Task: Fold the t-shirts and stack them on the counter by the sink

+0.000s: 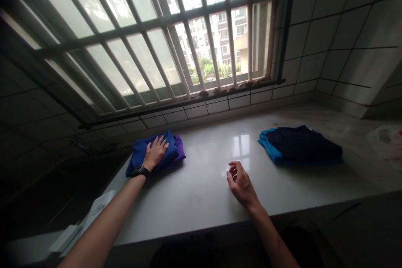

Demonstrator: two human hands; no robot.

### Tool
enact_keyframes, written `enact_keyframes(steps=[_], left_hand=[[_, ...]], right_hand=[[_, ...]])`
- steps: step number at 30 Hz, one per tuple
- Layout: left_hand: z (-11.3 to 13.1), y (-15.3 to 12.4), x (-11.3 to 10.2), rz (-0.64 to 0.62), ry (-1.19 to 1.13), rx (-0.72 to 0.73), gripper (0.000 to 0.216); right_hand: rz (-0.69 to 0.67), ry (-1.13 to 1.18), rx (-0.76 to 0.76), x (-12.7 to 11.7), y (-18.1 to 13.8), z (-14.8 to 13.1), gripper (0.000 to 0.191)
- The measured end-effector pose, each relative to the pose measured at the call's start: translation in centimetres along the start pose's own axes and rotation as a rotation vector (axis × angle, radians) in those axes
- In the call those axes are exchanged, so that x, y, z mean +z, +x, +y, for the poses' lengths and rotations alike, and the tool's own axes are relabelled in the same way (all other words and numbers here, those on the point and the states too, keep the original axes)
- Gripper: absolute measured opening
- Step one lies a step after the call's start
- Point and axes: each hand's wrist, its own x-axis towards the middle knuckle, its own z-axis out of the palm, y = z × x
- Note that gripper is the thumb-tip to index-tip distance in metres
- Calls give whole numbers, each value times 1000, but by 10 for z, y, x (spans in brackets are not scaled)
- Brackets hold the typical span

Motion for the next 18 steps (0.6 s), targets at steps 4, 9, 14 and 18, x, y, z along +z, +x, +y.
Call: enact_keyframes(steps=[4, 9, 14, 18], left_hand=[[11, 9, -22, -161, 32, -23, 54], [71, -5, -56, -145, 32, -126, 47], [138, -60, -45, 247, -108, 173, 32], [159, -91, -13, 379, -189, 255, 20]], right_hand=[[11, -14, -47, 3, 2, 1, 18], [-12, -18, -86, 5, 3, 5, 17], [-34, -24, -113, 7, 5, 8, 16], [-34, -49, -108, 6, 7, 8, 15]])
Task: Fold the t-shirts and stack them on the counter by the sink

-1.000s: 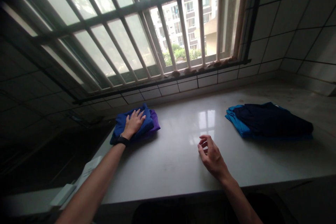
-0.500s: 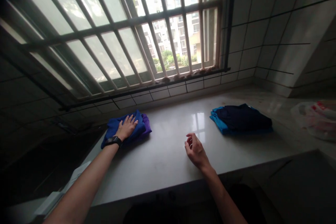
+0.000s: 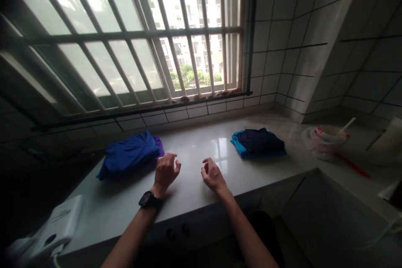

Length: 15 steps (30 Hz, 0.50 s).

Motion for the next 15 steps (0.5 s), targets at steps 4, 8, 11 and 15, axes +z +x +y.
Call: enact_keyframes(steps=[4, 8, 11, 15], left_hand=[[0, -14, 12, 41, -68, 32, 20], [-3, -13, 11, 43, -117, 27, 19], [-3, -13, 10, 8, -139, 17, 19], [-2, -14, 10, -28, -186, 13, 22]], right_hand=[[-3, -53, -8, -3, 2, 0, 14], [-36, -87, 15, -2, -1, -1, 14], [-130, -176, 57, -3, 1, -7, 11], [-428, -278, 125, -35, 30, -24, 13]])
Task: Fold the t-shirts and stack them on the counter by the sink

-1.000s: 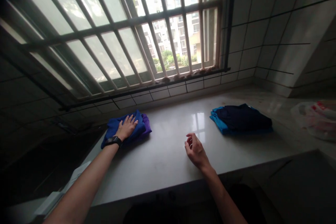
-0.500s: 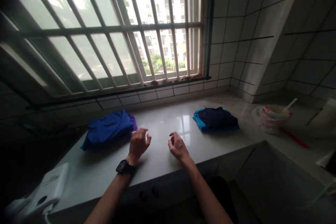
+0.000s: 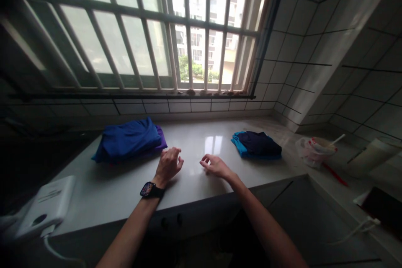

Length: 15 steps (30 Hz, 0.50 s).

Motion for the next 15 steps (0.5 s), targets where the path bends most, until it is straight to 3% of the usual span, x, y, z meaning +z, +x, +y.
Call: enact_keyframes(steps=[1, 3, 6, 8, 10, 15], left_hand=[[0, 0, 0, -2, -12, -6, 22], [0, -1, 0, -1, -32, -24, 23], [-1, 0, 0, 3, -49, -50, 24], [-1, 0, 1, 5, -59, -58, 25], [-2, 0, 2, 8, -70, -65, 25], [-3, 0, 4, 18, -94, -68, 26]], right_hand=[[-21, -37, 33, -19, 5, 0, 18], [62, -258, 132, -62, 13, 4, 20], [225, -609, 411, -113, 18, 21, 31], [289, -776, 585, -130, 15, 34, 48], [263, -865, 657, -136, 11, 44, 53], [156, -870, 637, -157, 16, 33, 35]])
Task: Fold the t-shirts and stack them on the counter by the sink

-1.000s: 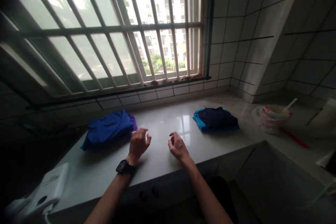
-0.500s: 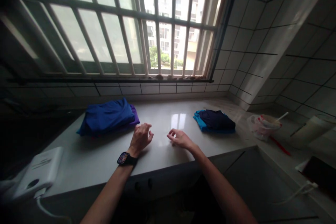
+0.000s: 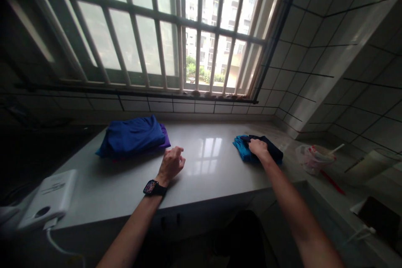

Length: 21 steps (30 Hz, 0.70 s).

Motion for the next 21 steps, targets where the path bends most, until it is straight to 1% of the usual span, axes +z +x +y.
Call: enact_keyframes(steps=[2, 3, 4, 6, 7, 8, 9, 10, 12, 14, 17, 19, 20, 21], left_hand=[[0, 0, 1, 3, -6, -3, 26], [-1, 0, 1, 4, -10, -3, 26], [-1, 0, 1, 4, -16, 1, 25], [0, -1, 1, -2, -35, 22, 22], [1, -1, 0, -7, -48, 36, 22], [1, -2, -1, -13, -63, 49, 26], [2, -2, -1, -18, -79, 60, 33], [2, -3, -2, -20, -96, 69, 40], [2, -3, -2, -15, -129, 71, 51], [1, -3, -3, -10, -152, 41, 55], [-5, -3, -3, -25, -182, 2, 41], [-8, -3, -4, -30, -209, 20, 36], [-9, -3, -5, -32, -215, 37, 35], [-9, -4, -5, -30, -209, 46, 33]], right_hand=[[32, 3, 5, -25, 1, -1, 36], [77, 9, -2, -38, 0, -3, 38], [151, 25, -24, -52, -3, -6, 41], [369, 98, -103, -76, -14, -16, 43], [479, 154, -152, -86, -21, -23, 42], [559, 218, -197, -95, -29, -32, 40], [595, 286, -239, -101, -36, -41, 37], [578, 355, -280, -105, -43, -50, 34], [455, 508, -358, -104, -53, -69, 30], [251, 688, -431, -93, -61, -87, 28], [-141, 946, -490, -69, -67, -108, 26], [-367, 1071, -518, -54, -68, -117, 28], [-428, 1143, -532, -48, -68, -119, 30], [-441, 1237, -542, -43, -66, -121, 31]])
